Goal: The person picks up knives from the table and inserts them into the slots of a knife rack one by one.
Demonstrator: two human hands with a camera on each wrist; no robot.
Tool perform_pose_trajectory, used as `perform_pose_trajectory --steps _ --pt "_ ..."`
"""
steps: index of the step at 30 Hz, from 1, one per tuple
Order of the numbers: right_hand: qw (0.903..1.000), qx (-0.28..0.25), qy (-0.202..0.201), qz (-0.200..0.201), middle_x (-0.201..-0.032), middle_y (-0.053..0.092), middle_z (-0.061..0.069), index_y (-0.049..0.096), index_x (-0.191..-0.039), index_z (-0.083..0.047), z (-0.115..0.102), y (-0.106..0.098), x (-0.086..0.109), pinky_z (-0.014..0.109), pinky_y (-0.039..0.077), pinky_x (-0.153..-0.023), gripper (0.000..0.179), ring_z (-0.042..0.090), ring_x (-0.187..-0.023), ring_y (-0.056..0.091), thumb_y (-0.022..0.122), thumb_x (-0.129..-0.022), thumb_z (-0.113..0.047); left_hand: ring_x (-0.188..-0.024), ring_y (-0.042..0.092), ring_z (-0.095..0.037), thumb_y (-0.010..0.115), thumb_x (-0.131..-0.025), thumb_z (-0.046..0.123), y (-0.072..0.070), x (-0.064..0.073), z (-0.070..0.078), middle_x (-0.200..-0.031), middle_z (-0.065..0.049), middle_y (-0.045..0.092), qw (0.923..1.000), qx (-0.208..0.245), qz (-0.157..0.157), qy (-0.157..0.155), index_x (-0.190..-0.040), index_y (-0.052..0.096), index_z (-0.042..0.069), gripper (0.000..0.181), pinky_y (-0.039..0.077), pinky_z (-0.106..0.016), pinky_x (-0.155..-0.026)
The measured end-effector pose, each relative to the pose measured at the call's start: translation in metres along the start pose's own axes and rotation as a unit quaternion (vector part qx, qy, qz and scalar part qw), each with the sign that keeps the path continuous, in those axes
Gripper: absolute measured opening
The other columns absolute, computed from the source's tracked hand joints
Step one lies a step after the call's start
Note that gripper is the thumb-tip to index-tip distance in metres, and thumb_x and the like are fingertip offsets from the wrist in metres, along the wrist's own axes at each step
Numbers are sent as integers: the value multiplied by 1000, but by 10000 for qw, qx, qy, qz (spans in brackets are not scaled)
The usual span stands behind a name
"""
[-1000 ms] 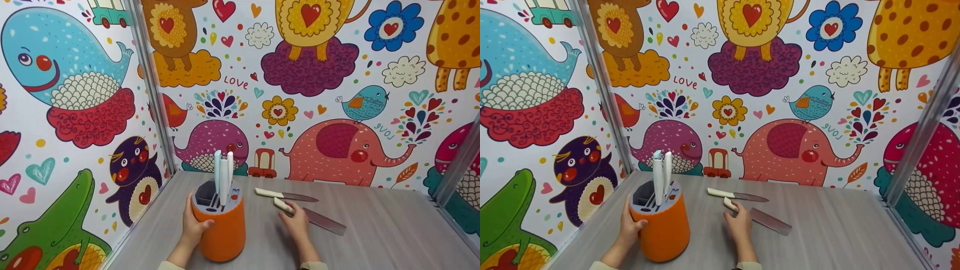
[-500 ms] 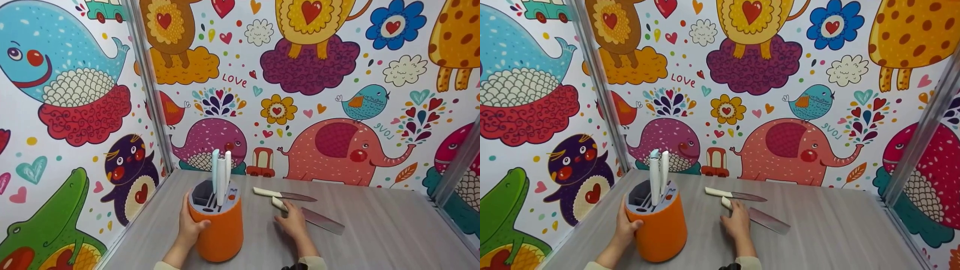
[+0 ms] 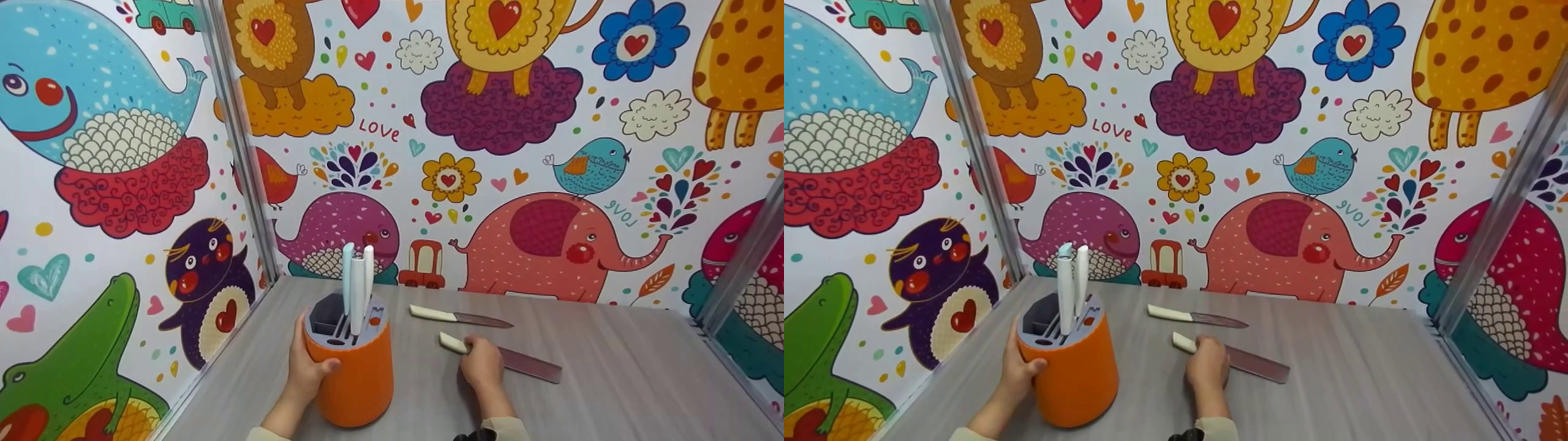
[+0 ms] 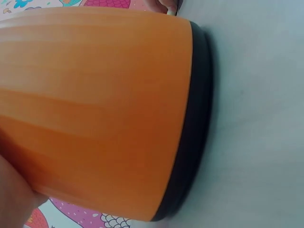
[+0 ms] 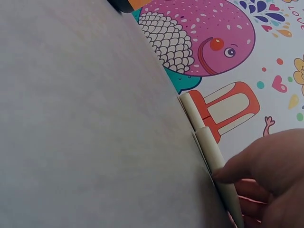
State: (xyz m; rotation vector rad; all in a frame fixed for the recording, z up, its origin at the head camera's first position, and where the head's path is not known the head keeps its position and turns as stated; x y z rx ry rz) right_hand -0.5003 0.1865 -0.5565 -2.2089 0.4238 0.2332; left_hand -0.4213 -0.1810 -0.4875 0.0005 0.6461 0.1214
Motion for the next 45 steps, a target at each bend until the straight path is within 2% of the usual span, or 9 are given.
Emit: perform_pose_trajectory --steps 10,14,20,28,34,38,42,45 --pt "10000 -28 38 79 -107 81 15 82 -105 -4 -4 -7 2 57 59 -90 25 40 -101 75 69 -87 6 -126 64 -17 90 -80 49 -1 -5 4 -150 -15 59 10000 -26 -5 -60 -162 34 12 106 52 -18 -108" --pt "9999 22 -95 -142 -107 81 15 82 -107 -3 -8 -5 3 56 59 -90 20 39 -101 76 73 -90 3 -126 63 -15 91 -80 48 -2 -5 3 -150 -14 59 9999 -40 34 -93 -162 35 13 106 51 -17 -108" --pt "9980 33 -355 -520 -108 80 16 79 -113 -1 -21 -15 6 55 60 -89 28 37 -102 75 77 -85 3 -126 63 -13 93 -79 44 -6 -2 -1 -151 -13 59 9997 -108 65 -197 -163 34 13 107 51 -17 -108" --pt "9941 -720 -712 -378 -99 77 12 78 -111 -1 -51 -58 4 50 59 -81 27 25 -89 70 83 -84 4 -121 63 -8 91 -79 51 -11 -1 0 -148 -19 60 9995 -255 123 -128 -163 31 4 112 49 -14 -107" --pt "9845 -1558 -631 -507 -106 78 13 77 -117 -2 -66 -86 7 51 62 -89 30 26 -98 73 81 -87 5 -122 62 -7 91 -79 48 -10 0 -2 -149 -17 60 9990 -291 139 -322 -163 31 5 112 49 -14 -107" --pt "9756 -2050 -497 -608 -108 77 10 77 -118 -5 -71 -97 11 50 62 -94 30 23 -99 71 80 -90 3 -123 61 -7 92 -79 46 -9 2 -4 -150 -15 59 9984 -315 149 -450 -164 29 4 114 48 -13 -107" --pt "9719 -2228 -436 -619 -112 77 11 74 -123 -5 -77 -109 13 52 61 -99 32 23 -101 72 79 -92 2 -123 61 -7 92 -79 47 -4 2 -4 -151 -15 59 9986 -292 138 -417 -164 29 3 115 48 -13 -108" --pt "9722 -2218 -539 -520 -117 76 13 71 -128 -4 -83 -118 15 53 61 -100 35 25 -104 72 78 -94 1 -124 61 -6 91 -80 50 -2 2 -2 -151 -17 58 9990 -275 131 -331 -164 30 6 112 47 -13 -108"
Point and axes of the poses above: each hand's wrist, its own x-axis away from the middle knuckle, its own y-axis out of the palm, z = x × y, the point moved 8 cm from there along -x, towards the middle knuckle
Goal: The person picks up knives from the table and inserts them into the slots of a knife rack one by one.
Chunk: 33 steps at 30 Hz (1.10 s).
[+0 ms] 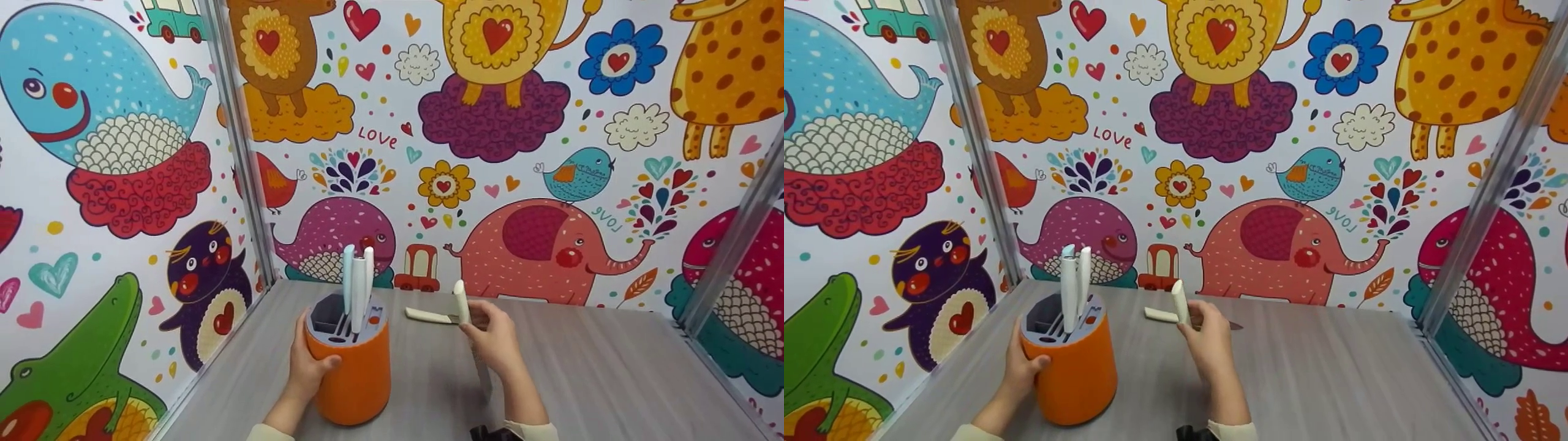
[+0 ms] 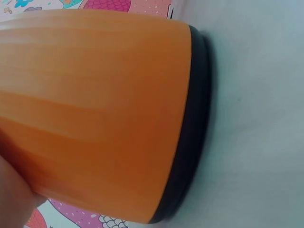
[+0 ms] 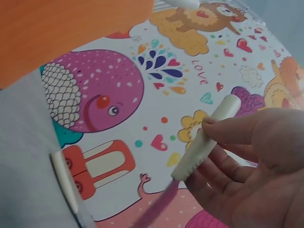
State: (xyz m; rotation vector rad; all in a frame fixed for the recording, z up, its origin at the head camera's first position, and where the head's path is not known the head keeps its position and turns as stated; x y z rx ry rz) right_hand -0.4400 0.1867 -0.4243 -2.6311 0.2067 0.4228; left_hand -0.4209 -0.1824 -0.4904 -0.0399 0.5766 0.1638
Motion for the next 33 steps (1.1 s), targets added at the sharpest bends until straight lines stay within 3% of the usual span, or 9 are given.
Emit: perform_pose_trajectory --steps 7,12,16,19,23,26,29,31,33 --pt "9985 -458 -304 -50 -117 74 14 68 -130 -3 -26 0 11 44 62 -96 36 23 -102 71 78 -94 -1 -132 55 0 73 -92 65 -3 1 0 -162 -20 48 9997 -64 102 207 -167 26 11 104 41 -12 -112" --pt "9942 -799 -704 -132 -111 74 12 70 -127 -3 -50 10 23 30 62 -87 35 21 -98 72 79 -93 0 -136 49 7 54 -100 71 -12 1 17 -159 -31 45 9944 -243 804 644 -166 26 6 97 34 -9 -115" --pt "9902 -1085 -859 -187 -113 73 12 67 -130 -4 -68 25 34 25 62 -86 39 21 -100 71 80 -93 -2 -135 56 -2 51 -109 50 -16 2 46 -148 -34 54 9814 -360 1465 1191 -159 37 -2 74 39 -11 -116" --pt "9867 -1377 -802 -307 -115 72 14 63 -133 -2 -78 38 44 24 62 -87 43 22 -102 70 80 -94 -4 -133 60 -10 49 -109 22 -18 5 67 -144 -22 60 9717 -325 1900 1367 -152 42 -7 53 43 -13 -114" --pt "9799 -1818 -650 -503 -117 71 16 60 -132 0 -90 52 55 24 62 -89 42 24 -102 70 80 -94 -4 -133 58 -16 48 -98 -2 -15 12 94 -145 -5 57 9579 140 2278 1743 -150 40 -11 53 43 -18 -117" --pt "9752 -2015 -617 -679 -118 71 17 61 -130 1 -97 60 62 25 63 -90 41 25 -102 70 79 -94 -5 -134 57 -17 48 -92 -11 -8 22 119 -145 -3 55 9455 350 2277 2301 -148 37 -12 57 42 -22 -120" --pt "9729 -2055 -622 -859 -118 71 17 62 -129 0 -103 68 68 25 63 -90 40 24 -102 70 80 -94 -6 -136 57 -19 47 -88 -15 3 34 147 -145 -8 56 9376 311 2008 2823 -144 37 -17 57 43 -24 -120" --pt "9727 -2023 -605 -959 -118 72 15 63 -128 -1 -106 73 71 25 63 -89 39 24 -101 70 80 -94 -6 -137 56 -19 46 -89 -16 11 42 162 -146 -10 56 9391 233 1708 2974 -142 37 -20 54 44 -25 -120" --pt "9728 -1991 -584 -1029 -118 72 15 63 -126 -1 -107 77 73 25 63 -89 37 23 -101 71 80 -94 -5 -137 57 -17 47 -92 -15 20 47 174 -146 -8 57 9491 136 1376 2830 -143 39 -17 52 46 -24 -119"
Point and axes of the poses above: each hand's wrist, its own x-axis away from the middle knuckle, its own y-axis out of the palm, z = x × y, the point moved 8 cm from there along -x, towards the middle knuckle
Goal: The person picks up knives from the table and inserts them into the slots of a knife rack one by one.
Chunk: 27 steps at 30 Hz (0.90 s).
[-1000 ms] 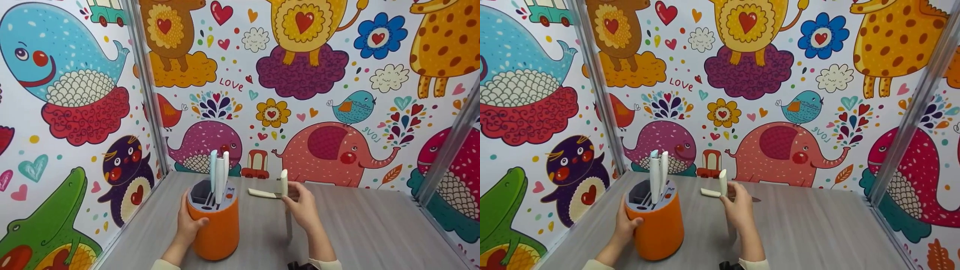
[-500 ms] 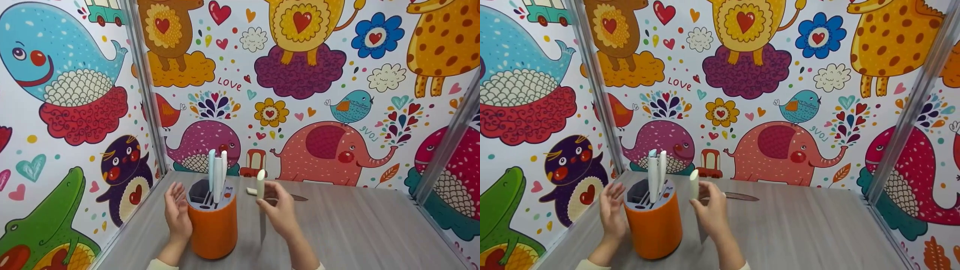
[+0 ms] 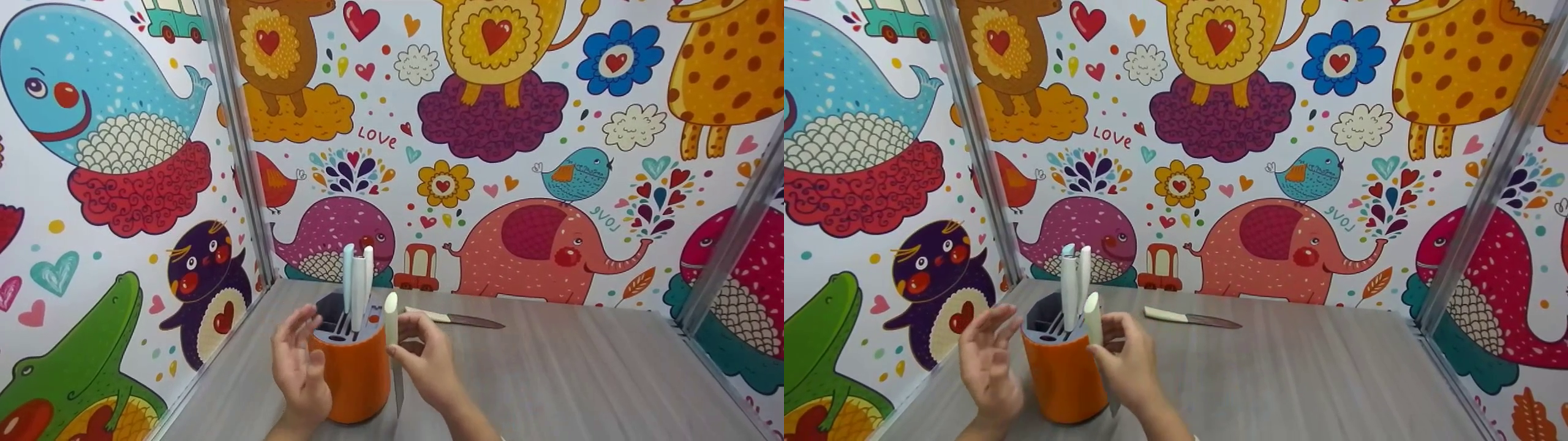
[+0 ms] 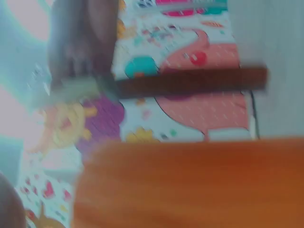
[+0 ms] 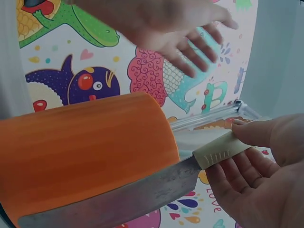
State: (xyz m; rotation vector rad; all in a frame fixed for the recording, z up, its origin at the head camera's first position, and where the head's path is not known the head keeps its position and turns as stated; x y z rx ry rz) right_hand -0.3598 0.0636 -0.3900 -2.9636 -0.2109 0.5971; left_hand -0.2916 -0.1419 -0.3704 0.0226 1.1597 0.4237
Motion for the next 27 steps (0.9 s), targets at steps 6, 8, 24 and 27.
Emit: perform_pose_trajectory --steps 6,8,24,27 --pt "9998 -16 15 -207 -117 73 13 64 -124 -2 -2 10 5 26 64 -90 35 22 -101 71 80 -94 -5 -134 59 -17 56 -97 -14 24 7 13 -143 -16 57 9899 -251 -975 -1002 -145 45 -5 51 48 -22 -114" --pt "9995 -55 -38 -319 -118 73 13 64 -125 -3 -3 14 6 27 64 -91 35 22 -101 71 80 -94 -7 -134 59 -18 60 -100 -8 30 10 9 -144 -18 57 9801 -360 -1206 -1533 -146 46 -3 49 48 -20 -114" --pt "9978 49 -129 -651 -114 74 8 66 -123 -7 -4 31 11 31 65 -91 34 15 -98 72 82 -95 -20 -129 66 -30 57 -111 19 50 29 -20 -147 -20 60 9122 -55 -2342 -3361 -149 49 -2 44 55 -35 -111" --pt "9977 89 -109 -665 -115 74 8 67 -123 -7 -4 32 12 30 65 -90 34 15 -99 73 82 -95 -18 -121 67 -25 56 -111 20 50 29 -22 -140 -18 62 9116 -194 -2339 -3374 -146 53 -3 42 58 -33 -107"
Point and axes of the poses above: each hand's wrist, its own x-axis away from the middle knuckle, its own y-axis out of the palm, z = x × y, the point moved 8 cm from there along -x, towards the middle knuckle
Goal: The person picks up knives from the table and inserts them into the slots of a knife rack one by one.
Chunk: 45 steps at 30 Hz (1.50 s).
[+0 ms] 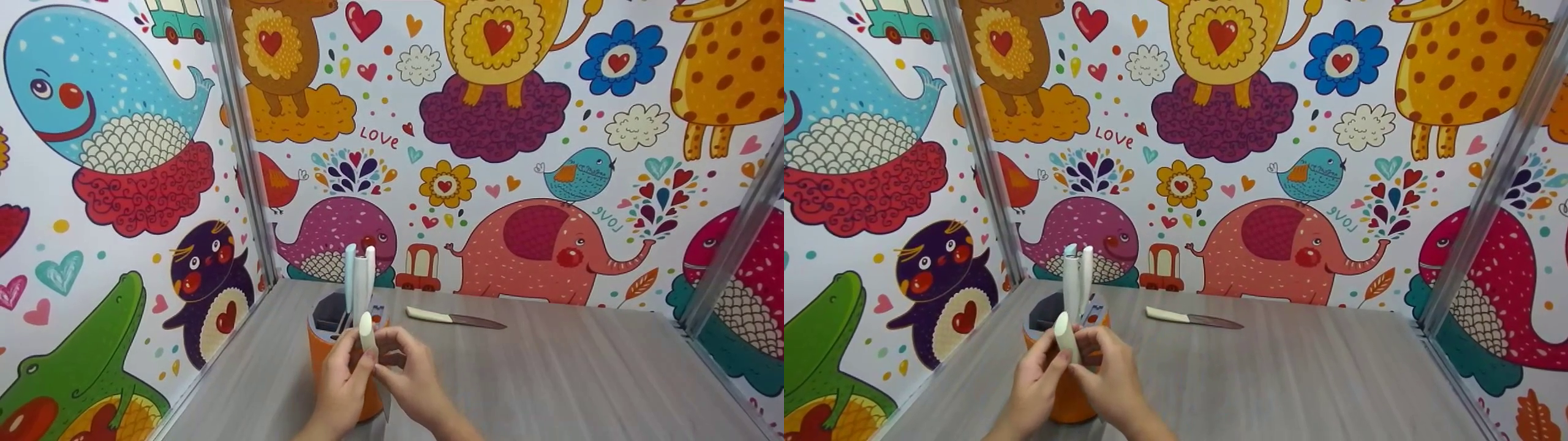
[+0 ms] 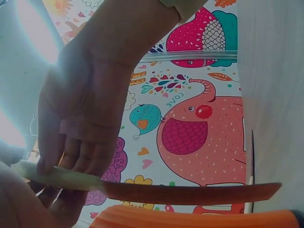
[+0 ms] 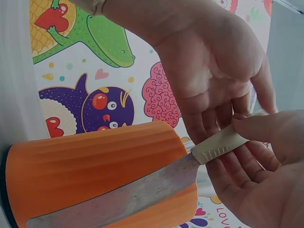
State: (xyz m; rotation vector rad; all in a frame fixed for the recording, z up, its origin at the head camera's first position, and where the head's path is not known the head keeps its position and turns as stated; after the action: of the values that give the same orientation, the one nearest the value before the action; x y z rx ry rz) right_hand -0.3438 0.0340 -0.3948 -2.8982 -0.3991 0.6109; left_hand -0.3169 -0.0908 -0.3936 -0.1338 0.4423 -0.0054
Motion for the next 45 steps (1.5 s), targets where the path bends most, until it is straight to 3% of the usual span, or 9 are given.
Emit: perform_pose_trajectory --steps 9,14,18,23,27,31,38,42,45 --pt "9987 -327 -398 51 -112 74 15 68 -119 -3 -2 -6 -2 30 65 -87 38 15 -95 74 87 -89 -16 -111 70 -16 58 -111 21 -6 0 7 -133 -15 68 9990 -179 344 206 -140 60 -2 37 60 -23 -96" --pt "9950 -736 -319 587 -109 70 20 67 -117 2 27 -27 -15 30 65 -88 36 16 -96 70 86 -88 -7 -119 73 -18 56 -111 16 -9 1 9 -131 -21 71 9985 250 429 212 -142 55 -9 39 58 -25 -103" --pt "9943 -458 -74 960 -130 66 18 62 -131 0 59 -35 -23 37 62 -100 52 24 -116 64 87 -88 -16 -123 73 -26 54 -112 19 -11 1 9 -133 -22 70 9983 407 425 -3 -146 50 -8 44 55 -32 -108" --pt "9976 -456 365 364 -161 48 23 44 -156 -5 91 -19 -29 61 50 -115 81 45 -144 50 87 -90 -23 -122 73 -28 52 -112 15 -18 5 15 -134 -24 69 9957 410 818 109 -146 52 -8 41 56 -31 -106" --pt "9960 -612 614 -214 -168 38 25 30 -166 -8 108 -5 -29 70 41 -118 93 49 -150 43 85 -92 -18 -116 75 -17 50 -112 9 -28 10 27 -129 -28 71 9891 340 1359 461 -143 55 -9 36 57 -24 -103" --pt "9949 -578 689 -455 -170 34 24 23 -169 -10 117 0 -29 72 37 -119 99 48 -152 41 85 -93 -23 -112 76 -11 50 -112 5 -35 16 39 -124 -27 72 9803 431 1721 864 -143 53 -13 36 57 -19 -100" --pt "9915 -661 983 -536 -172 33 21 22 -170 -14 127 2 -30 70 34 -122 100 47 -155 38 84 -93 -29 -107 76 -8 47 -110 -3 -41 23 61 -117 13 74 9605 590 1936 1912 -136 51 -22 32 58 -20 -97" --pt "9910 -629 1026 -589 -171 35 20 23 -170 -15 130 3 -31 68 36 -122 102 45 -154 39 85 -91 -33 -107 76 -6 46 -109 -6 -48 21 79 -119 12 74 9449 642 2013 2499 -134 50 -24 30 59 -22 -98" --pt "9905 -662 1056 -585 -171 36 18 24 -170 -16 132 3 -32 69 35 -122 103 44 -154 40 85 -90 -35 -107 77 -7 46 -109 -5 -54 16 94 -118 8 76 9350 823 2072 2759 -132 51 -24 30 59 -24 -98"
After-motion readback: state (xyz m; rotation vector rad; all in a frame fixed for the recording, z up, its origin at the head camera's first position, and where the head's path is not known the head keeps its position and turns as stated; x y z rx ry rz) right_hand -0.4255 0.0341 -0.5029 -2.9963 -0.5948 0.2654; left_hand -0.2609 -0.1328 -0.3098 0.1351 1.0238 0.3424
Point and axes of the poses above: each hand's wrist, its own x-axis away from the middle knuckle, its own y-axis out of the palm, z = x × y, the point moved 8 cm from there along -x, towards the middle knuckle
